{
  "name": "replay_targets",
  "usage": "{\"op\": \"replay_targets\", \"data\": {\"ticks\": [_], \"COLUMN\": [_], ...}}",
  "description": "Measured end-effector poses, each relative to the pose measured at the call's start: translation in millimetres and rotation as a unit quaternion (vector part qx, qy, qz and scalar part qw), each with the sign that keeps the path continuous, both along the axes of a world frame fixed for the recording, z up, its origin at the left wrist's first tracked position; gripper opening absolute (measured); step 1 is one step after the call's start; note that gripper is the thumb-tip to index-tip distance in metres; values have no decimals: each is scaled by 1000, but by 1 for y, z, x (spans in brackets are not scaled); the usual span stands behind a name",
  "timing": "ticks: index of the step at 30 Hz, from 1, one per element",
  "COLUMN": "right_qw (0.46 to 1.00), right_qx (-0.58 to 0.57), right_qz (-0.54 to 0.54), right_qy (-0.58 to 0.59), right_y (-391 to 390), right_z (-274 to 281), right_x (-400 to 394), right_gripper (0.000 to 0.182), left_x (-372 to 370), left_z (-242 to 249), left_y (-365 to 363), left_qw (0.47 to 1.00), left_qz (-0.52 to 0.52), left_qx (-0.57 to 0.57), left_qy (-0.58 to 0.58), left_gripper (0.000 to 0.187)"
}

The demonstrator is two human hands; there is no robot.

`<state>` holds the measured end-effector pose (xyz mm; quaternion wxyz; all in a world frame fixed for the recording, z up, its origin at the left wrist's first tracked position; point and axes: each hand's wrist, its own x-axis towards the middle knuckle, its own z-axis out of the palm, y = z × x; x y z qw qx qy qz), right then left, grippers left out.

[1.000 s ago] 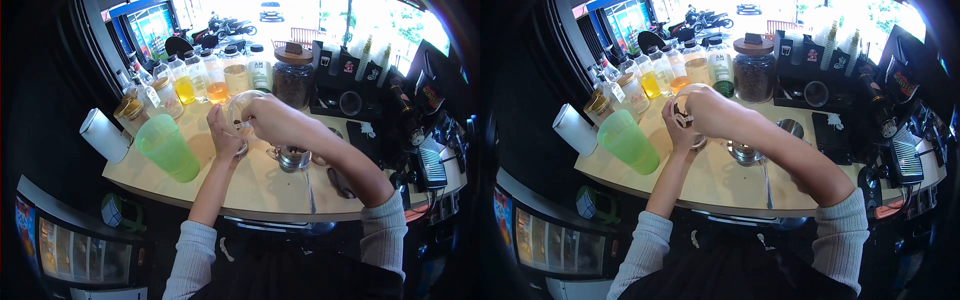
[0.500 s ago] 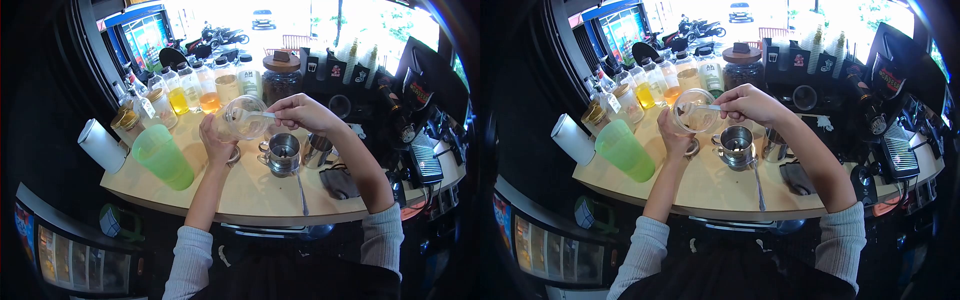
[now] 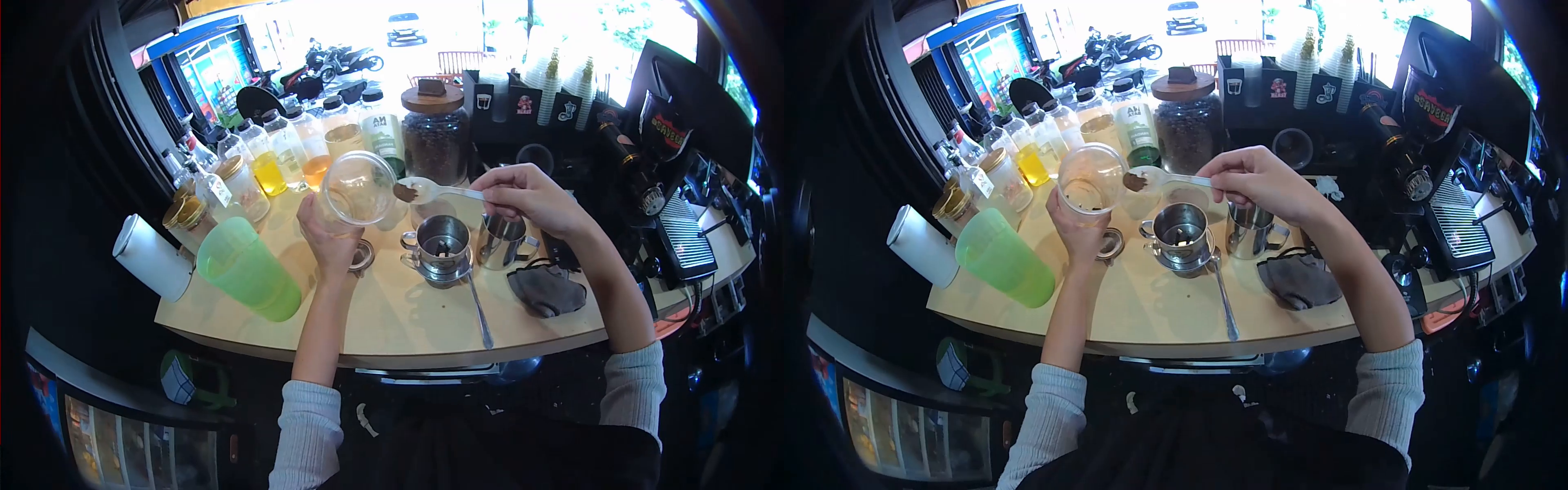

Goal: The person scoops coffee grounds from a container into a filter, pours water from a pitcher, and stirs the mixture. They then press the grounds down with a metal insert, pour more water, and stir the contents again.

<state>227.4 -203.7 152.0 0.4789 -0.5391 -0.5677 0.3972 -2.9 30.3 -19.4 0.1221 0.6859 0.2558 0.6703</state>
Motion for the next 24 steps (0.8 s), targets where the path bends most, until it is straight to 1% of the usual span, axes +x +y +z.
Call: {"op": "replay_targets", "data": {"ticks": [1,2,4,6,8,9,10,12,13,15,18,20,22,24], "right_qw": [999,999,993,991,988,984,984,964,965,952,950,950,950,951], "right_qx": [-7,-13,-29,-47,-7,5,1,39,36,94,73,85,96,96], "right_qz": [-18,-18,-66,-75,-106,-112,-112,-114,-114,-126,-128,-132,-135,-136], "right_qy": [-34,-34,-94,-100,-109,-138,-137,-236,-235,-264,-275,-270,-265,-262], "right_y": [-7,-14,-26,-35,-40,-42,-42,-44,-44,-43,-42,-41,-42,-43], "right_z": [-2,-5,-10,-16,-25,-30,-33,-40,-42,-46,-46,-48,-49,-48], "right_x": [2,4,5,5,3,3,3,3,2,1,1,1,0,0], "right_gripper": [20,20,21,20,20,20,20,20,20,20,20,20,20,20], "left_x": [1,1,2,2,3,3,3,4,4,4,4,5,4,5], "left_z": [-1,-3,-6,-6,-5,-5,-5,-7,-7,-6,-6,-4,-1,-3], "left_y": [2,3,6,6,6,6,6,7,7,6,5,3,-1,2], "left_qw": [1000,1000,999,999,1000,1000,1000,999,998,998,998,998,999,998], "left_qz": [-11,-12,-26,-19,-13,-14,-15,-24,-33,-32,-35,-38,-19,-29], "left_qx": [3,-3,-24,-23,-20,-19,-17,-34,-47,-45,-42,-42,-48,-56], "left_qy": [-16,-16,-27,-18,-8,-9,-11,-17,-25,-20,-19,-22,-7,-16], "left_gripper": [103,103,102,102,102,103,103,103,103,103,102,102,102,102]}}
